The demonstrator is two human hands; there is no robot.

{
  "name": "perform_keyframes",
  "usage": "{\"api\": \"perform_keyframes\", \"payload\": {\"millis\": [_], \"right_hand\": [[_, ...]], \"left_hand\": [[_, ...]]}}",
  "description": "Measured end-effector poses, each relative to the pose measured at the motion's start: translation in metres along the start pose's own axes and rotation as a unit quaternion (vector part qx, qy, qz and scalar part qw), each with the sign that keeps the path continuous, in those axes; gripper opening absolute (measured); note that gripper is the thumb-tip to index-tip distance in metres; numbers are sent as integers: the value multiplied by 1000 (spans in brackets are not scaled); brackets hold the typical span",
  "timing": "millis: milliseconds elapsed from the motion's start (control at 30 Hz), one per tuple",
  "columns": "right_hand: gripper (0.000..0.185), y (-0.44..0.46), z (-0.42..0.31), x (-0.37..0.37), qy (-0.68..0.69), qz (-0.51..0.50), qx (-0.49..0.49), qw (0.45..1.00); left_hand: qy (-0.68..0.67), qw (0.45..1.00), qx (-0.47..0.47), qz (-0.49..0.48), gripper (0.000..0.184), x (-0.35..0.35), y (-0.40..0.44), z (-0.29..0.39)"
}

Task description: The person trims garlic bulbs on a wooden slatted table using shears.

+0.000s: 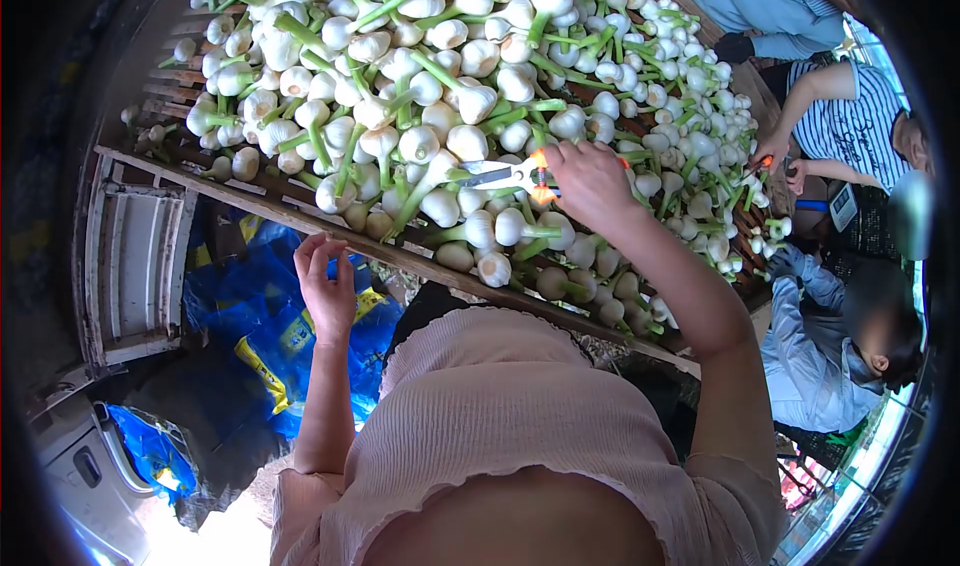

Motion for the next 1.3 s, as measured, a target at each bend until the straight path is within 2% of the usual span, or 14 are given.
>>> {"api": "perform_keyframes", "payload": {"millis": [100,200,233,367,500,600,633,733,767,1000,1133,1167,1267,1300], "right_hand": [[42,1,22,3,86,-128,83,985],[47,-15,26,-18,153,20,79,985],[56,-16,17,-31,96,78,37,992],[58,10,-25,-38,81,134,58,986],[48,45,-44,6,175,11,87,981],[45,31,-29,3,174,2,106,979],[54,21,-24,-2,232,-68,153,958],[68,-6,-31,-14,169,-131,70,974],[77,-6,-36,-8,166,-213,80,960],[70,39,-94,40,259,-211,83,939],[53,26,-66,35,184,-215,141,949],[55,21,-55,33,160,-202,131,957],[57,19,-60,-6,67,33,-90,993],[53,26,-73,-20,10,37,-140,989]], "left_hand": [[-14,1000,-27,6,12,-12,-2,-10],[-42,997,-55,22,11,-26,-5,-25],[-32,998,-46,33,11,-30,-6,-29],[-58,992,-113,5,9,-36,-7,-46],[-65,993,-99,10,9,-42,-3,-48],[-70,992,-104,20,9,-50,-5,-57],[-78,990,-111,25,9,-51,-7,-62],[-102,983,-150,36,10,-52,-19,-82],[-117,978,-169,35,10,-49,-24,-88],[-159,961,-228,17,9,-46,-35,-98],[-154,960,-232,32,9,-48,-44,-110],[-157,958,-237,33,9,-47,-46,-111],[-159,953,-255,29,8,-47,-53,-113],[-158,952,-260,23,8,-45,-55,-114]]}}
Point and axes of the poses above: each hand's wrist, its own y-axis towards the middle knuckle, its own x-axis out of the palm, z = x × y, the point moved 6 cm from there along y, towards the middle knuckle, and after that the axes turned 9 degrees about z, right-handed, at the moved point
